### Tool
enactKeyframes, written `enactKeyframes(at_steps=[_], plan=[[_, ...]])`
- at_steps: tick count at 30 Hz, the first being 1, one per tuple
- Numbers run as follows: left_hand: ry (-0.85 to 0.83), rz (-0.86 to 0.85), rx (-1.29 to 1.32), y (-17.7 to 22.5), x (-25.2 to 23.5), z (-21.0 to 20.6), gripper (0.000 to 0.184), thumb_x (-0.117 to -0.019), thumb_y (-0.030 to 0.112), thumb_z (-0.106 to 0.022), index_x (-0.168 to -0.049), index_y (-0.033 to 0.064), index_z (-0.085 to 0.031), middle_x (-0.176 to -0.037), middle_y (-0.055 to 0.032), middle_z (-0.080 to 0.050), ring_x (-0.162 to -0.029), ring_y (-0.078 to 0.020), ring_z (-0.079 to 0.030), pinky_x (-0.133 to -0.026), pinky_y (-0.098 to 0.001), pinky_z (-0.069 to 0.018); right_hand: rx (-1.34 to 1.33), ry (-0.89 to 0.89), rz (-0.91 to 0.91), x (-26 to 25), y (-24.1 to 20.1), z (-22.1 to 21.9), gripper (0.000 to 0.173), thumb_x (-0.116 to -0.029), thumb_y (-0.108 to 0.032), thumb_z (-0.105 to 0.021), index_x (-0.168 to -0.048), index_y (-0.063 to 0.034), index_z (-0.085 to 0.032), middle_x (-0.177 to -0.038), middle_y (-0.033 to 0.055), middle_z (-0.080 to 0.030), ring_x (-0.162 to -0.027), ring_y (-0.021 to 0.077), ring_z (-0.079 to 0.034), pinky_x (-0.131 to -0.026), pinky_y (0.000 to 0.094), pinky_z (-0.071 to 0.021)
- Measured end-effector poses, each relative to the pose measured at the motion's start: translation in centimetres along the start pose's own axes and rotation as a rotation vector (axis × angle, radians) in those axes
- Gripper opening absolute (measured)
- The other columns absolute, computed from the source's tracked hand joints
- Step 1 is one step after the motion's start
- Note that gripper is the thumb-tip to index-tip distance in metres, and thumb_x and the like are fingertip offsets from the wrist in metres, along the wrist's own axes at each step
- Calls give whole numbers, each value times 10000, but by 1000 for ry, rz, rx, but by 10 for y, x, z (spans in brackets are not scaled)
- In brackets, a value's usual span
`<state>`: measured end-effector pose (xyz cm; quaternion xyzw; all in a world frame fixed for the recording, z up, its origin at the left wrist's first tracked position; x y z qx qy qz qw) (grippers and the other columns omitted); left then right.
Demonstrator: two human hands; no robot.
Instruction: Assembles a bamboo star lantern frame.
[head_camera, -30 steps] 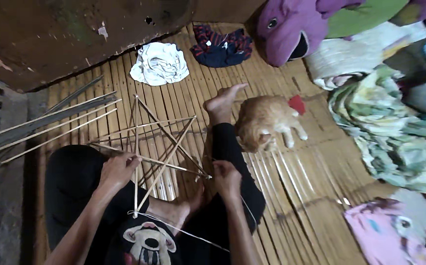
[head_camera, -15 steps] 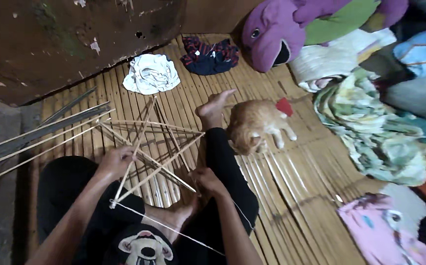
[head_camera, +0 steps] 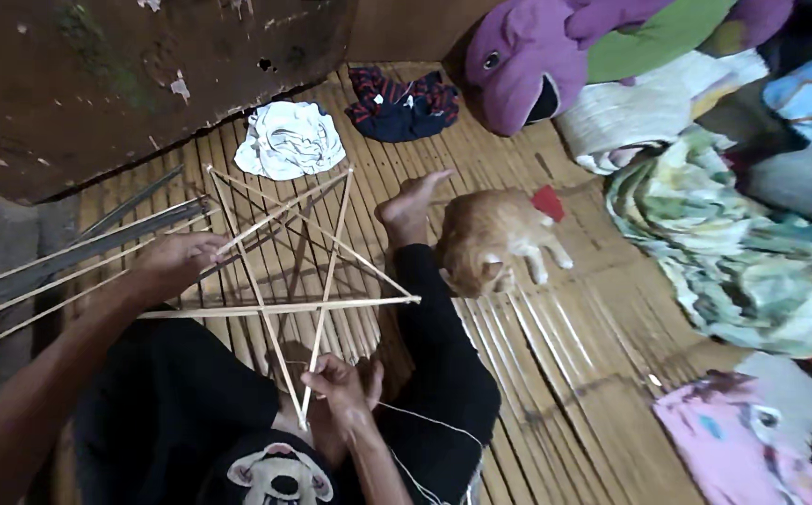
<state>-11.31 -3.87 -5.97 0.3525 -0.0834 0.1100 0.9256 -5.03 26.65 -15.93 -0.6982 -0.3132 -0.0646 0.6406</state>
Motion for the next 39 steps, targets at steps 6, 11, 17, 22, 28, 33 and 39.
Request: enactKeyframes(at_steps=[6,11,17,22,28,33,39], plan=[[40,-246,-223,38,15,-71,350,-913,99,-764,-1256,52,-711,-1346,-173,-633,-1283,-403,-563,-1053,-618,-450,-83,56,-123,-3,48,-16,87,-875,76,-688,-896,10,-634,-783,28,-638,-686,75,-602,-649,246,-541],[-443,-200,-297,64,19,-155,410,-983,93,-632,-1388,37,-615,-1403,-187,-599,-1366,-369,-506,-1169,-532,-338,-21,25,-146,-4,44,-10,88,-881,56,-712,-879,6,-640,-732,6,-621,-629,48,-559,-611,211,-493],[-412,-24,-207,64,13,-172,384,-1052,312,-575,-1322,51,-655,-1298,-182,-653,-1291,-356,-571,-1129,-539,-383,-13,50,-112,-4,45,-11,101,-861,48,-737,-881,8,-646,-748,7,-621,-651,46,-568,-628,209,-502],[-427,43,-198,73,1,-178,385,-992,318,-676,-1264,46,-677,-1205,-194,-682,-1193,-367,-612,-1102,-573,-383,69,113,-52,-7,38,-8,118,-850,34,-754,-878,5,-643,-771,16,-620,-698,54,-590,-680,226,-525],[-506,96,-41,76,-13,-174,367,-1044,367,-605,-1207,56,-713,-1168,-189,-699,-1155,-358,-634,-1025,-596,-440,164,139,-39,-10,38,-3,139,-852,3,-766,-928,14,-650,-778,38,-621,-703,87,-596,-685,269,-531],[-515,184,109,74,-20,-166,379,-1079,353,-540,-1198,23,-685,-1005,-126,-700,-890,-213,-650,-873,-432,-516,315,146,5,-11,31,-7,167,-878,-50,-759,-984,22,-652,-807,66,-619,-688,111,-579,-672,295,-519],[-547,230,329,77,-34,-169,302,-1077,261,-553,-1094,-15,-673,-886,-79,-638,-740,-96,-581,-736,-268,-498,366,137,106,-10,15,-2,199,-845,-45,-786,-990,37,-678,-887,91,-652,-728,100,-604,-692,255,-532]])
Point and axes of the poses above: each hand's wrist, its own x-axis away from the middle knuckle, its own z-axis out of the back of the hand, y = z × x, the point moved 6 cm from there along -x, towards the middle knuckle
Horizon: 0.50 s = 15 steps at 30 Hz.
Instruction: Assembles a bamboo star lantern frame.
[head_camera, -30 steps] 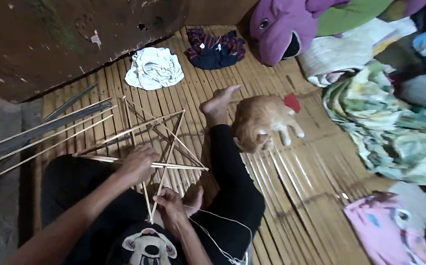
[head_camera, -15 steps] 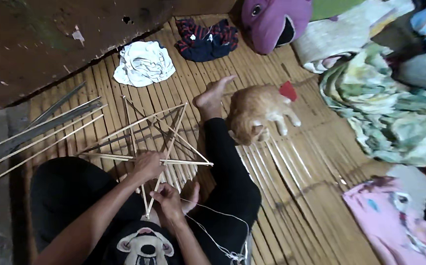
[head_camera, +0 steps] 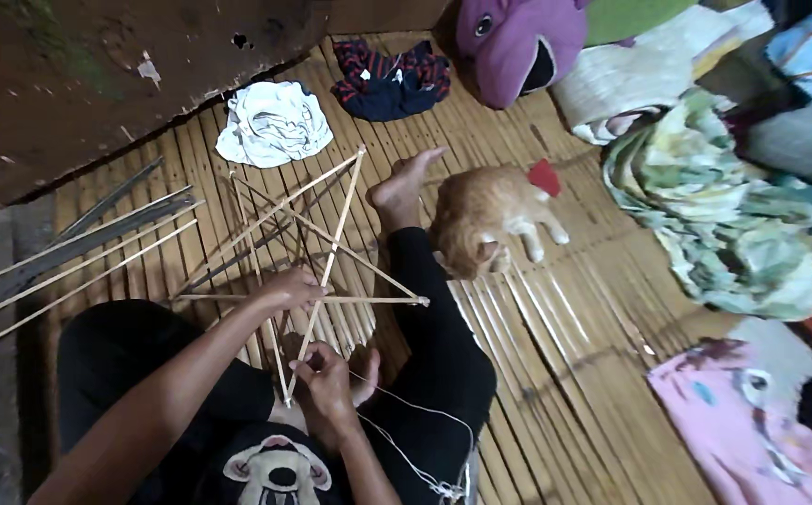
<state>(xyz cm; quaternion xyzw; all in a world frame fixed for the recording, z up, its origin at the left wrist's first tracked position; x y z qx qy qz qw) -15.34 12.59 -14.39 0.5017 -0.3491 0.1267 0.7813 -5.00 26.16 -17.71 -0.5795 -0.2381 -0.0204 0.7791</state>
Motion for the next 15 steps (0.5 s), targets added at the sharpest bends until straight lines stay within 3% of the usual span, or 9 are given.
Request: enactKeyframes(at_steps=[3,6,8,12,15], plan=[[-10,-3,24,1,-2,-4,271,-1076,220,-554,-1099,-29,-659,-913,-99,-640,-758,-117,-584,-764,-298,-503,-80,6,49,-4,-4,9,177,-868,-46,-763,-1002,45,-691,-848,49,-667,-735,45,-611,-697,211,-530],[-32,18,57,0,2,-12,252,-1074,181,-551,-1170,-34,-642,-993,-130,-649,-802,-130,-601,-789,-301,-515,-200,141,28,-13,-9,24,175,-992,-50,-608,-1078,81,-685,-923,71,-696,-801,43,-633,-761,221,-537],[-53,35,61,-2,3,-18,257,-1076,175,-545,-1202,-32,-632,-1040,-137,-649,-828,-133,-596,-794,-301,-502,-242,241,-30,-23,-8,33,229,-1052,-76,-517,-1106,82,-674,-888,64,-667,-763,52,-617,-737,226,-536],[-63,48,98,-5,2,-25,258,-1076,160,-545,-1221,-39,-620,-1087,-143,-642,-865,-137,-606,-823,-304,-512,-279,318,-115,-41,-7,39,240,-1081,-81,-482,-994,69,-648,-774,43,-621,-679,58,-583,-666,212,-506],[-67,40,138,-5,4,-25,210,-1057,119,-569,-1188,-34,-628,-1054,-114,-636,-841,-110,-588,-798,-277,-500,-308,317,-100,-47,-4,36,208,-1048,-29,-520,-916,61,-653,-714,27,-610,-627,49,-575,-631,202,-509]])
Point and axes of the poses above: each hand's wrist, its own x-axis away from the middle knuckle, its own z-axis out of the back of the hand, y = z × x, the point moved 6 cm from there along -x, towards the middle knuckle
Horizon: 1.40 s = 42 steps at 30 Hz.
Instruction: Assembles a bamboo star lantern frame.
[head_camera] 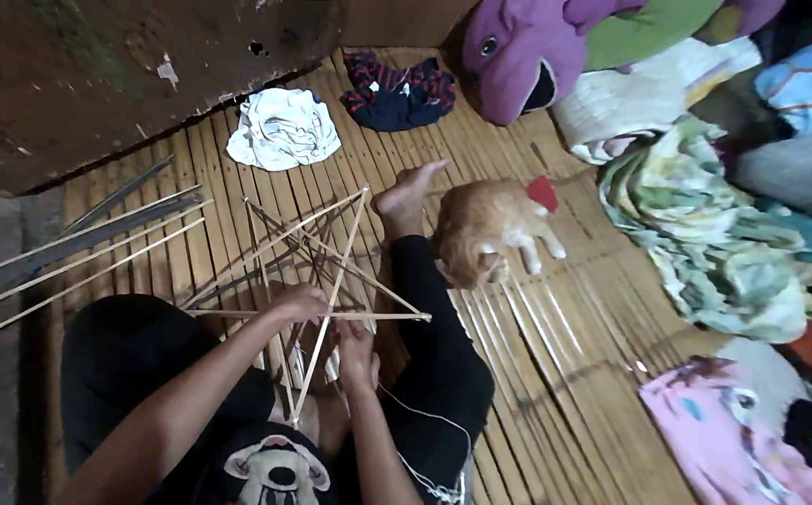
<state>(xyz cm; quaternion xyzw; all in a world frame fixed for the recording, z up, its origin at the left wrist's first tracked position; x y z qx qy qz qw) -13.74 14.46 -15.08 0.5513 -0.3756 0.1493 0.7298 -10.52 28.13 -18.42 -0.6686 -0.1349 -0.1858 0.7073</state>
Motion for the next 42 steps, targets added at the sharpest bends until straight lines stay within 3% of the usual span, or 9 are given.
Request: enactKeyframes(at_steps=[5,13,19,26,30,38,42], plan=[[-16,16,5,-1,0,-2,194,-1042,117,-600,-1163,-30,-637,-1003,-83,-637,-794,-77,-577,-767,-245,-496,-15,2,-37,0,6,-2,264,-1007,14,-576,-748,22,-627,-611,16,-588,-547,49,-554,-571,208,-496],[-32,-5,64,-1,2,-5,148,-1026,34,-586,-1148,-44,-614,-918,-53,-605,-727,-55,-559,-710,-214,-485,-7,13,-53,0,5,-3,226,-1009,27,-568,-792,43,-632,-633,26,-620,-540,40,-556,-559,199,-488],[-70,-25,39,2,9,-10,214,-1071,55,-506,-1264,-27,-551,-1051,-98,-616,-843,-96,-587,-779,-257,-495,-11,32,-47,0,6,-2,171,-1007,38,-567,-860,74,-646,-674,40,-630,-582,43,-585,-610,205,-523],[-60,-55,89,0,8,-8,193,-1058,32,-516,-1239,-27,-548,-985,-73,-625,-794,-80,-592,-751,-241,-500,26,29,-42,-4,4,-4,123,-997,51,-575,-902,90,-643,-717,55,-632,-626,53,-592,-641,214,-526],[-60,-82,96,0,7,-9,183,-1043,11,-532,-1215,-45,-565,-993,-85,-621,-810,-90,-601,-762,-248,-509,49,40,-50,-5,7,-4,144,-999,45,-572,-875,86,-634,-698,47,-608,-608,54,-571,-619,221,-515],[-22,-66,67,-9,0,-10,237,-1064,25,-472,-1269,-21,-580,-1101,-104,-635,-856,-93,-587,-792,-261,-489,103,37,-75,-11,18,-1,145,-997,12,-611,-868,73,-638,-728,68,-619,-660,80,-575,-669,245,-505],[-13,-25,111,-10,0,-12,218,-1063,40,-476,-1230,-7,-607,-1066,-82,-661,-836,-77,-592,-773,-252,-484,164,24,-100,-3,14,8,173,-991,-53,-656,-857,56,-643,-688,49,-593,-588,76,-546,-598,243,-493]])
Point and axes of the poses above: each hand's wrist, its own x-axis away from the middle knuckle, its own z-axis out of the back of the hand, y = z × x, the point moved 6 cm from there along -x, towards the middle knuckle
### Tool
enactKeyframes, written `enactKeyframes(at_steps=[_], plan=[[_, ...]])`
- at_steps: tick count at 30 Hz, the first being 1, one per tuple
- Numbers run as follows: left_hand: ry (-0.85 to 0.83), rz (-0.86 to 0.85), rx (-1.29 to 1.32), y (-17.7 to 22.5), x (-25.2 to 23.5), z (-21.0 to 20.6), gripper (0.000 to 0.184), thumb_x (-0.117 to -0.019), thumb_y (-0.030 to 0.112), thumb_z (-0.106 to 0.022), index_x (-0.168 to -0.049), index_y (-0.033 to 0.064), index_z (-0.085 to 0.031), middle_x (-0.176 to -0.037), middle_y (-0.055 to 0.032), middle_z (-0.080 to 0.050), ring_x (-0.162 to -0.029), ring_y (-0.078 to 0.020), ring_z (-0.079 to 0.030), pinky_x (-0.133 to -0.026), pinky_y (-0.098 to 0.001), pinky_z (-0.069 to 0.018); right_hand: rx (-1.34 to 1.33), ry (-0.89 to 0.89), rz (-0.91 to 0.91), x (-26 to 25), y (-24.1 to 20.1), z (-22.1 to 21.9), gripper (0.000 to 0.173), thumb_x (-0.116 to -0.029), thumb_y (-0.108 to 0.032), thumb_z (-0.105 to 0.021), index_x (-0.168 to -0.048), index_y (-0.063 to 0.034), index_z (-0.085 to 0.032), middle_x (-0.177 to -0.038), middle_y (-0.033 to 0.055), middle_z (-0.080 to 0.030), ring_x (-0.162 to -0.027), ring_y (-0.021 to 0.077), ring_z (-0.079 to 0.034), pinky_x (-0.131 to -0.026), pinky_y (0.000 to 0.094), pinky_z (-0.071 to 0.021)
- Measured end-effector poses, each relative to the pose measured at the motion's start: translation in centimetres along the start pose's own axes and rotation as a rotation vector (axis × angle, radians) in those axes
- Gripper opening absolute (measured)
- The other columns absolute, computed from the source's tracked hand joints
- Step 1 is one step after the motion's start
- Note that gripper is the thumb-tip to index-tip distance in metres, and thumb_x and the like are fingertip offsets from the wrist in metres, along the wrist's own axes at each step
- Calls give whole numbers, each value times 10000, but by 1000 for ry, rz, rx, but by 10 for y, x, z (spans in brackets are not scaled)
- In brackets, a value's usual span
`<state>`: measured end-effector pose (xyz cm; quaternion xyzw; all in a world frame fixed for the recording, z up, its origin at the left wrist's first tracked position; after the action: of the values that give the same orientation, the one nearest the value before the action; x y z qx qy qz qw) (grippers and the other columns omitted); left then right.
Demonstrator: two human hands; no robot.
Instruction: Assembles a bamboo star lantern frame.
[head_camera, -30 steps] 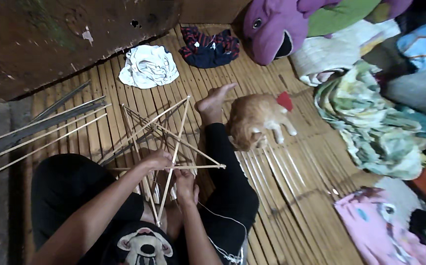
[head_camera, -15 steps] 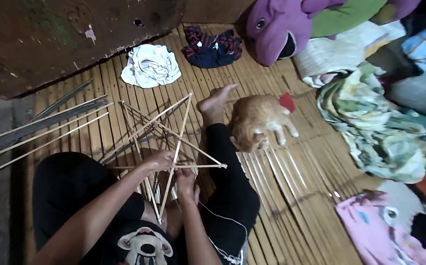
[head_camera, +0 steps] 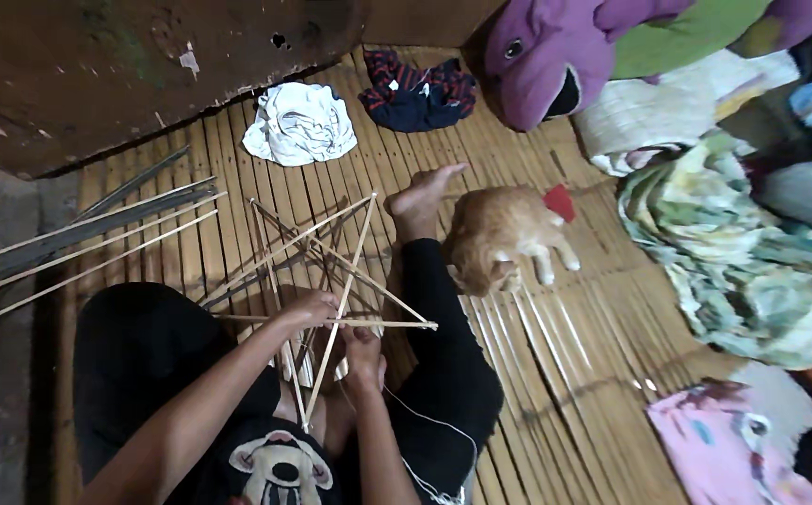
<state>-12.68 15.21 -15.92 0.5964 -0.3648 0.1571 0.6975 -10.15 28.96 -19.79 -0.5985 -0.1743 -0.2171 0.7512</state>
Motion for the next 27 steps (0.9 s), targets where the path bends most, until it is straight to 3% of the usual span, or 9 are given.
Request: enactKeyframes(at_steps=[5,8,13,19,23,27], plan=[[3,9,4,1,0,1,223,-1057,11,-458,-1216,-24,-611,-1113,-121,-614,-861,-119,-589,-790,-281,-509,105,-58,45,21,-5,22,132,-1009,-10,-598,-1050,58,-704,-851,87,-689,-672,83,-620,-647,244,-538],[-38,-1,2,-3,-4,2,243,-1036,-35,-457,-1226,-27,-609,-1085,-115,-611,-838,-110,-589,-787,-271,-512,82,-103,159,36,-14,32,201,-1010,49,-522,-1088,72,-706,-858,71,-701,-669,56,-631,-636,202,-544],[-71,-1,-14,-4,-7,5,230,-1019,-62,-496,-1209,-31,-623,-1015,-79,-607,-813,-86,-603,-786,-247,-534,-182,-219,155,37,-17,28,328,-978,96,-479,-1303,64,-451,-795,60,-715,-609,71,-650,-591,215,-544],[-64,-14,-137,-4,-9,11,237,-988,-69,-545,-1179,-9,-671,-1060,-72,-646,-899,-79,-576,-843,-262,-478,-205,-213,116,31,-11,21,134,-995,90,-515,-1083,74,-615,-869,100,-764,-596,91,-666,-552,220,-545],[-76,-21,-102,-7,-10,12,219,-1009,-38,-539,-1178,-7,-676,-1082,-71,-655,-908,-72,-583,-854,-265,-484,-443,-286,162,39,-16,25,198,-979,79,-455,-996,14,-641,-818,75,-749,-641,93,-682,-607,222,-567],[-82,-17,-55,-10,-12,10,213,-1027,-16,-516,-1167,-14,-676,-1019,-64,-655,-834,-57,-581,-801,-246,-494,-331,-186,99,34,-6,33,150,-1006,70,-471,-1002,37,-617,-771,59,-714,-622,88,-660,-600,223,-562]])
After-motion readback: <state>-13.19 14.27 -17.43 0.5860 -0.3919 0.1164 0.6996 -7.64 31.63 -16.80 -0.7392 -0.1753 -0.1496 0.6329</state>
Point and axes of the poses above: each hand's wrist, its own x-axis away from the middle knuckle, its own z-axis out of the back of the hand, y = z × x, the point moved 6 cm from there along -x, towards the middle knuckle
